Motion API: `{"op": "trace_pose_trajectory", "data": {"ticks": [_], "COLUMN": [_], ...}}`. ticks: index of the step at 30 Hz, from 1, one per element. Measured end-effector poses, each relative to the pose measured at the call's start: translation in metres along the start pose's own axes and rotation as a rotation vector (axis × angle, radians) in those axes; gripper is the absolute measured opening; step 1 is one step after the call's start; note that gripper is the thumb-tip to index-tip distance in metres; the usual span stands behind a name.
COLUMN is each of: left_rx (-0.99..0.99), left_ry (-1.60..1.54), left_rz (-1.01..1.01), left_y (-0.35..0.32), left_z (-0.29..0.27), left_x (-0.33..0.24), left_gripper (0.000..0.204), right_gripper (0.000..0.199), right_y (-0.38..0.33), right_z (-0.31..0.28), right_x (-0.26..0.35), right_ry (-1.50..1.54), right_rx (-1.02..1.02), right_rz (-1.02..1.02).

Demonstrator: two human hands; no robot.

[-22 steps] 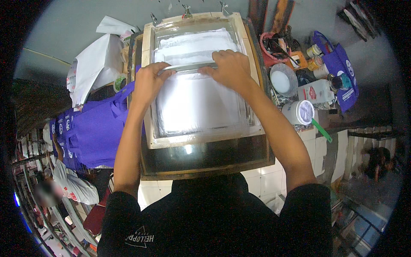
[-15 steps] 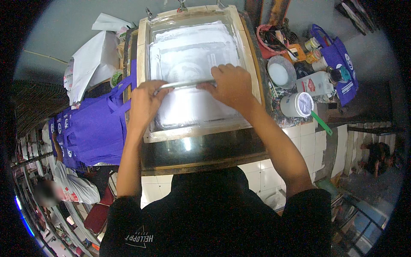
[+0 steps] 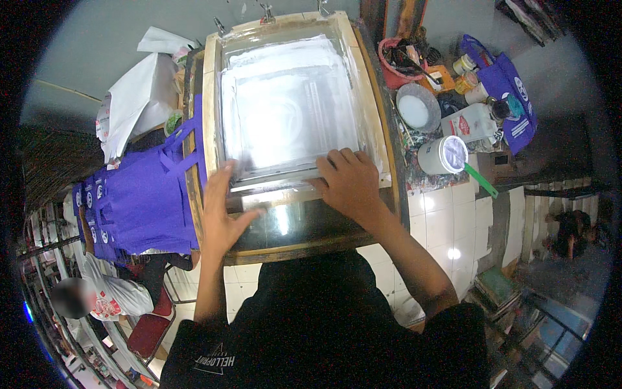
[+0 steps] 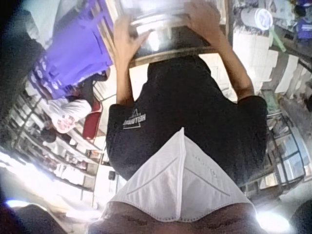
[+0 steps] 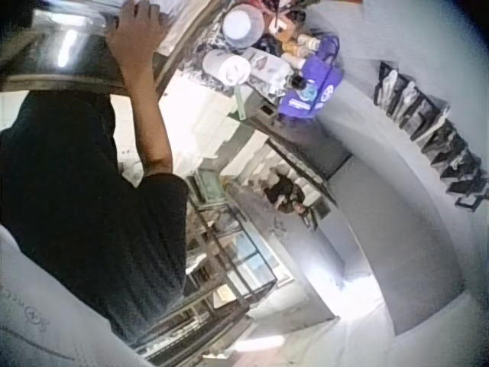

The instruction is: The person performs screen printing on purple tote bags. They place a bag onto a printing board, lower a stencil frame, use a squeegee to spread white ink across the screen, and then lift the frame and stack the finished bag.

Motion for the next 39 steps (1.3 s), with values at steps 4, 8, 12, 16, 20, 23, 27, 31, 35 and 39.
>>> {"op": "trace_pose_trajectory", "data": {"ticks": [4, 8, 12, 16, 20, 23, 27, 31, 35, 39], "left_rx": [-0.101, -0.259, -0.722, -0.324, -0.352, -0.322, -0.194, -0.236, -0.226, 0.06], "left_ry": [0.285, 0.408, -0.377, 0.419, 0.454, 0.51, 0.49, 0.338, 0.362, -0.103], "left_rz": [-0.072, 0.044, 0.074, -0.134, -0.005, -0.011, -0.124, -0.392, -0.676, -0.837], "left_y": [-0.037, -0.041, -0.031, 0.011, 0.022, 0.01, -0.014, -0.02, 0.006, 0.024], "left_z": [0.009, -0.03, -0.065, -0.031, -0.037, -0.032, -0.031, -0.048, -0.058, -0.052], "left_x": [0.036, 0.004, 0.011, 0.021, 0.002, 0.004, 0.02, 0.097, 0.164, 0.198], "left_gripper": [0.119, 0.131, 0.151, 0.067, 0.028, 0.031, 0.04, 0.067, 0.075, 0.066], "right_gripper": [0.029, 0.024, 0.023, 0.018, 0.022, 0.032, 0.039, 0.038, 0.041, 0.046], "right_y": [-0.004, -0.002, 0.035, 0.075, 0.103, 0.119, 0.145, 0.163, 0.19, 0.209], "right_z": [0.005, -0.059, -0.143, -0.194, -0.227, -0.243, -0.253, -0.265, -0.28, -0.302], "right_x": [-0.008, 0.004, 0.013, 0.013, 0.013, 0.009, -0.008, -0.01, -0.016, -0.027], "right_ry": [0.08, 0.063, -0.056, -0.182, -0.221, -0.184, -0.131, -0.131, -0.093, -0.119], "right_rx": [0.031, -0.221, -0.405, -0.565, -0.579, -0.609, -0.484, -0.427, -0.442, -0.412], "right_rz": [-0.012, -0.063, -0.136, -0.178, -0.132, -0.176, -0.061, 0.075, 0.067, 0.106]}}
Point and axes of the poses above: each hand's wrist, its own y-axis towards the middle knuckle, its own z-axis out of the palm, x = y × z, the point moved 10 cm from there along y, towards the middle knuckle, and after that the axes turned 11 degrees about x, right-handed, at the moved point
